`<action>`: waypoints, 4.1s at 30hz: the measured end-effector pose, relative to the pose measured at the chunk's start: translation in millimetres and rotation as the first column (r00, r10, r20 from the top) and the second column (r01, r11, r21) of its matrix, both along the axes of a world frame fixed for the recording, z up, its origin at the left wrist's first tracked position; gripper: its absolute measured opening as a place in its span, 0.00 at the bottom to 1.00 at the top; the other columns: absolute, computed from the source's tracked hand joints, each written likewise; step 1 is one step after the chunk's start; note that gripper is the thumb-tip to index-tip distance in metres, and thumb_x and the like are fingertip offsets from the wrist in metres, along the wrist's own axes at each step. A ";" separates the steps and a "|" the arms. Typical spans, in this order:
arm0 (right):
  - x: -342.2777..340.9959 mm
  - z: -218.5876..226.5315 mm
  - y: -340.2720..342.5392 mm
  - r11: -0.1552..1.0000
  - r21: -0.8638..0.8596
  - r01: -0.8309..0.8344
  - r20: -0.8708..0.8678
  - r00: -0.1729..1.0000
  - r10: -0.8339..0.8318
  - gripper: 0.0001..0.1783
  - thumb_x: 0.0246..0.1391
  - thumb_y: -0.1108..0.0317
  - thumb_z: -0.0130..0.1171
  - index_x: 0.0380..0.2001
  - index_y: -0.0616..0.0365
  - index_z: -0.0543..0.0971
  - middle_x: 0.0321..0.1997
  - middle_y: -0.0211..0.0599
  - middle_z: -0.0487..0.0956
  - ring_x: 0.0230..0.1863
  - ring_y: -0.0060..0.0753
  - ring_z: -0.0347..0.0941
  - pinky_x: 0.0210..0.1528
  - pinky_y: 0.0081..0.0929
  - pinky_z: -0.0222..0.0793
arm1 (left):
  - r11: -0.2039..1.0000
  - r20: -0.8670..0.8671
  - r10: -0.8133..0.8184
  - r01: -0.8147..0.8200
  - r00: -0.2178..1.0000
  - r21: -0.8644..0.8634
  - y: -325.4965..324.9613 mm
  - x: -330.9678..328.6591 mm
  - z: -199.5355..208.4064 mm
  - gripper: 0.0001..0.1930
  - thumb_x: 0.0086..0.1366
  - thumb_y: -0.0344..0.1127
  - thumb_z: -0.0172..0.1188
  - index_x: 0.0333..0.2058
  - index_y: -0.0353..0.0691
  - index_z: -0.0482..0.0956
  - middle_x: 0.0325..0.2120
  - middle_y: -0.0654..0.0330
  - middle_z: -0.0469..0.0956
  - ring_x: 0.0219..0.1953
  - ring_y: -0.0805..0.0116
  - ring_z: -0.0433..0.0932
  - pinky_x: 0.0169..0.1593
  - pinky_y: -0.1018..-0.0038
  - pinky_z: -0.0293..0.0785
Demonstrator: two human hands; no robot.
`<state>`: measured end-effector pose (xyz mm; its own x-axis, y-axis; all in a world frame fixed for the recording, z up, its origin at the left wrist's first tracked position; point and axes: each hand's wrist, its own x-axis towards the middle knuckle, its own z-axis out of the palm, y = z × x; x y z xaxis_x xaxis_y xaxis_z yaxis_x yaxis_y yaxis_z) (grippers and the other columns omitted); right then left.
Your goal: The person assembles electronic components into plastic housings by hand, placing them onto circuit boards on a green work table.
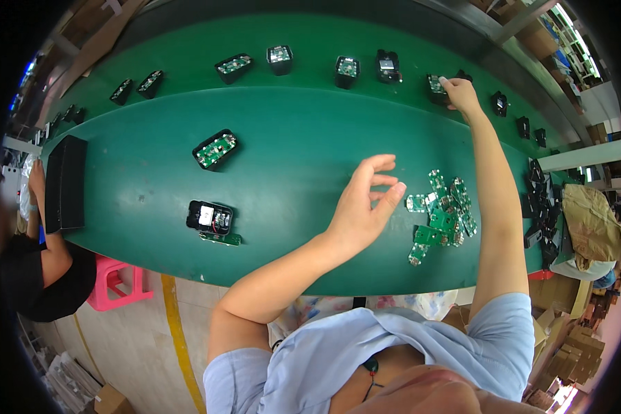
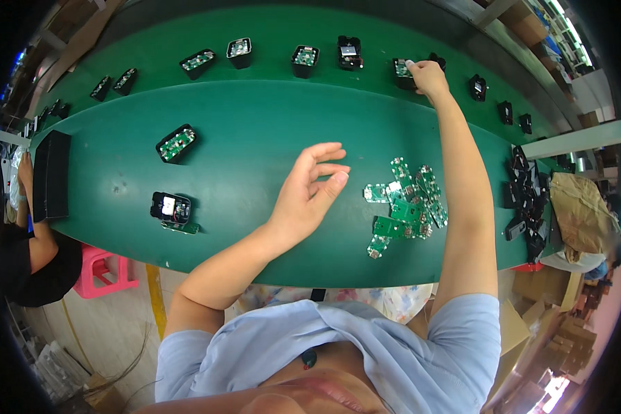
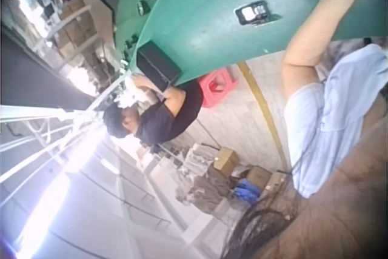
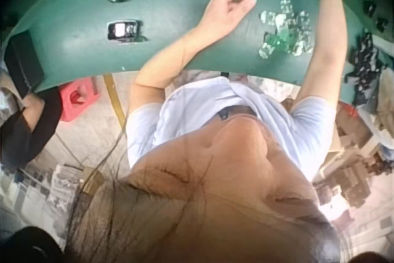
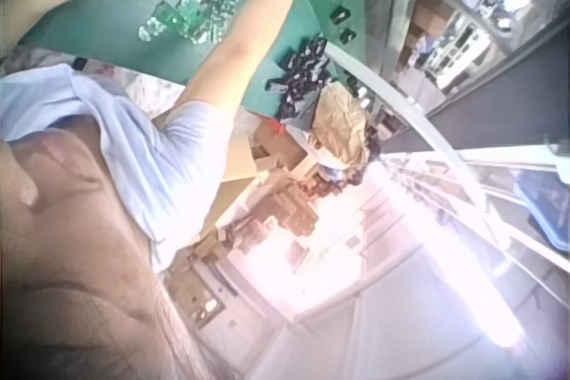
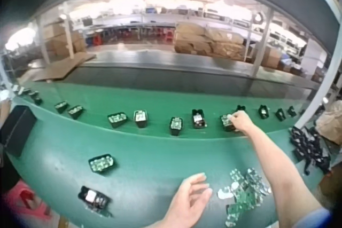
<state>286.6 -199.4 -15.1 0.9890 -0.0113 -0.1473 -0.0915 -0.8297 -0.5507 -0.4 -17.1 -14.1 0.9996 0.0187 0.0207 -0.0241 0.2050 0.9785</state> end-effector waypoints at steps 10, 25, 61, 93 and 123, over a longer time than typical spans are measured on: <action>-35.7 0.7 102.2 0.860 -0.460 -0.221 0.313 0.865 0.391 0.22 0.50 0.46 0.54 0.33 0.55 0.79 0.33 0.41 0.78 0.38 0.43 0.74 0.37 0.37 0.69 | 0.998 0.037 0.043 -0.044 0.998 0.043 5.5 -5.7 10.1 0.18 0.64 0.32 0.51 0.51 0.34 0.62 0.49 0.52 0.65 0.49 0.66 0.70 0.47 0.73 0.71; -192.8 55.1 33.5 0.697 -0.206 -0.687 0.494 0.542 0.680 0.09 0.46 0.63 0.60 0.30 0.54 0.78 0.28 0.30 0.76 0.28 0.33 0.72 0.30 0.26 0.68 | 0.996 -0.010 0.077 -0.076 0.997 0.054 12.4 11.3 6.8 0.21 0.58 0.33 0.59 0.48 0.31 0.66 0.34 0.55 0.74 0.29 0.74 0.75 0.34 0.76 0.75; -253.6 36.5 -40.7 0.868 -0.362 -0.340 0.136 0.902 0.410 0.12 0.53 0.66 0.55 0.39 0.55 0.67 0.15 0.40 0.71 0.18 0.43 0.68 0.23 0.38 0.62 | 0.855 -0.241 -0.088 -0.051 0.966 -0.516 6.6 7.1 6.4 0.18 0.60 0.30 0.53 0.46 0.30 0.58 0.37 0.48 0.72 0.39 0.55 0.77 0.48 0.62 0.75; -276.4 50.6 35.5 0.346 0.936 -0.066 -0.046 0.950 0.308 0.05 0.55 0.71 0.52 0.30 0.57 0.67 0.23 0.37 0.76 0.23 0.24 0.72 0.23 0.17 0.65 | 0.952 -0.197 -0.026 -0.036 0.980 -0.303 2.0 5.0 4.7 0.08 0.62 0.29 0.53 0.38 0.32 0.68 0.28 0.57 0.76 0.26 0.74 0.74 0.30 0.77 0.70; -270.8 29.3 36.6 0.812 0.353 -0.466 0.588 0.785 0.195 0.08 0.47 0.71 0.61 0.32 0.59 0.80 0.33 0.30 0.69 0.31 0.21 0.65 0.31 0.18 0.61 | 0.985 -0.241 -0.167 0.150 0.956 -0.087 3.4 0.3 9.4 0.15 0.59 0.34 0.57 0.43 0.36 0.70 0.33 0.60 0.73 0.23 0.80 0.71 0.22 0.82 0.68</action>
<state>15.8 -162.7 14.2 0.8420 0.2646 0.4701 0.5392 -0.3877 -0.7476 -0.1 -13.6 -4.7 0.9637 -0.1474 -0.2227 0.2543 0.2520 0.9337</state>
